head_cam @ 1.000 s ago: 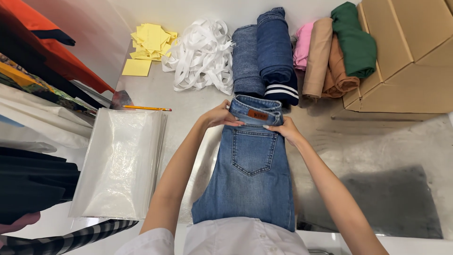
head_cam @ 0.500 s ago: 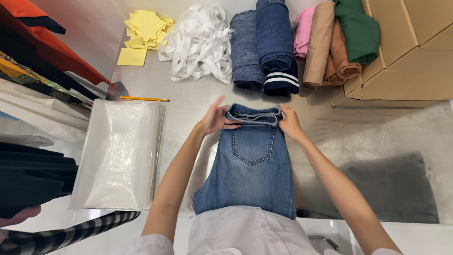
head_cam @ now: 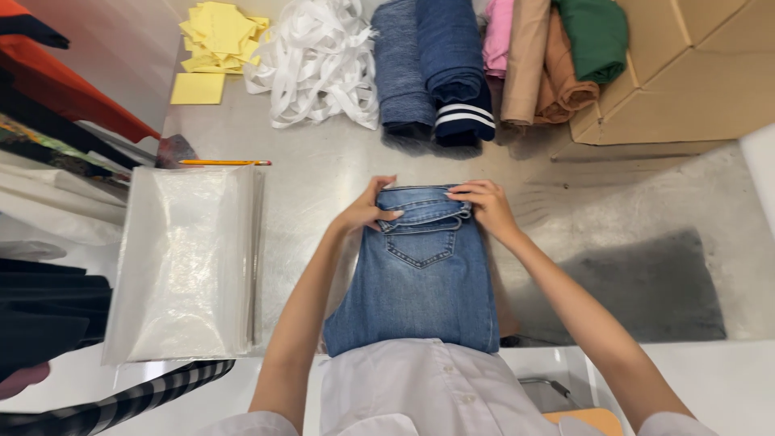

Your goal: The person takes a green shirt from a clothing rack, folds it neatly on a metal table, and places it on a stack. They then take a pair of blue jeans from the rack, fold them on the table, and add them to the stack.

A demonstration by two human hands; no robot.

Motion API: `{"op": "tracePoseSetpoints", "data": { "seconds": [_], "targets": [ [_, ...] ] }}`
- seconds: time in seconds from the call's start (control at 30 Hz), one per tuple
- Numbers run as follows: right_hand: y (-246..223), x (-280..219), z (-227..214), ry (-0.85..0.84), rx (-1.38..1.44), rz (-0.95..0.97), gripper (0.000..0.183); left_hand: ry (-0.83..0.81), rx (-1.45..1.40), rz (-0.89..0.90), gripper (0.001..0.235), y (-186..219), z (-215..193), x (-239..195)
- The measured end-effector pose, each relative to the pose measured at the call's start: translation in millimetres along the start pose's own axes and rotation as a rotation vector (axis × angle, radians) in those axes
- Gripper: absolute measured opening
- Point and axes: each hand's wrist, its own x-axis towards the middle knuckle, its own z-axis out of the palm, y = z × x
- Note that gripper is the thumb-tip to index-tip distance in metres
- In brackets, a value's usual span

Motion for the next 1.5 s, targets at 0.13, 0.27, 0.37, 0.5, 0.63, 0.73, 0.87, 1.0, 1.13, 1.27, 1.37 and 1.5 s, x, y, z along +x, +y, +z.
{"op": "tracePoseSetpoints", "data": {
  "seconds": [0.13, 0.27, 0.37, 0.5, 0.63, 0.73, 0.87, 1.0, 1.13, 1.27, 1.37, 1.5],
  "targets": [
    [-2.3, -19.5, 2.6, -0.030, -0.233, -0.147, 0.053, -0.121, 0.302, -0.216, 0.122, 26.8, -2.3, 15.3],
    [-18.3, -30.5, 2.2, -0.152, -0.458, -0.198, 0.068, -0.204, 0.850, -0.249, 0.108, 19.2, -7.0, 45.1],
    [-19.0, -44.6, 9.3, -0.208, -0.548, -0.189, 0.070, -0.192, 1.049, -0.211, 0.112, 12.8, -6.5, 52.6],
    [-21.3, -49.7, 14.7, -0.250, -0.632, -0.154, 0.062, -0.142, 1.380, -0.227, 0.124, 22.3, -6.6, 61.9],
    [-15.3, -40.9, 10.7, -0.285, -0.696, -0.192, 0.059, -0.283, 1.242, -0.318, 0.132, 46.4, 2.2, 76.1],
    [-8.7, -24.0, 0.5, -0.441, -0.686, -0.153, 0.078, -0.413, 1.357, -0.320, 0.129, 40.7, 8.0, 97.6],
    [-4.5, 15.6, -15.5, -0.504, -0.288, -0.009, 0.056, -0.423, 1.567, -0.276, 0.140, 32.6, 24.3, 97.9],
    [-9.1, 50.7, -25.0, -0.430, 0.161, 0.307, 0.032, -0.410, 1.624, -0.252, 0.132, 26.7, 34.6, 95.5],
    [-13.1, 72.7, -17.4, -0.618, 0.137, 0.357, 0.068, -0.427, 1.678, -0.194, 0.124, 12.8, 33.4, 96.7],
    [7.9, 84.3, 5.8, -0.885, -0.076, 0.416, 0.099, -0.318, 1.722, 0.016, 0.123, -4.2, 27.7, 87.2],
    [4.4, 90.7, 15.8, -0.985, -0.156, 0.435, 0.110, -0.216, 1.757, 0.171, 0.121, -11.7, 22.8, 75.9],
    [-10.1, 84.8, 14.7, -1.004, -0.292, 0.358, 0.113, -0.152, 1.747, 0.248, 0.119, 6.4, 25.5, 52.2]
  ]
}}
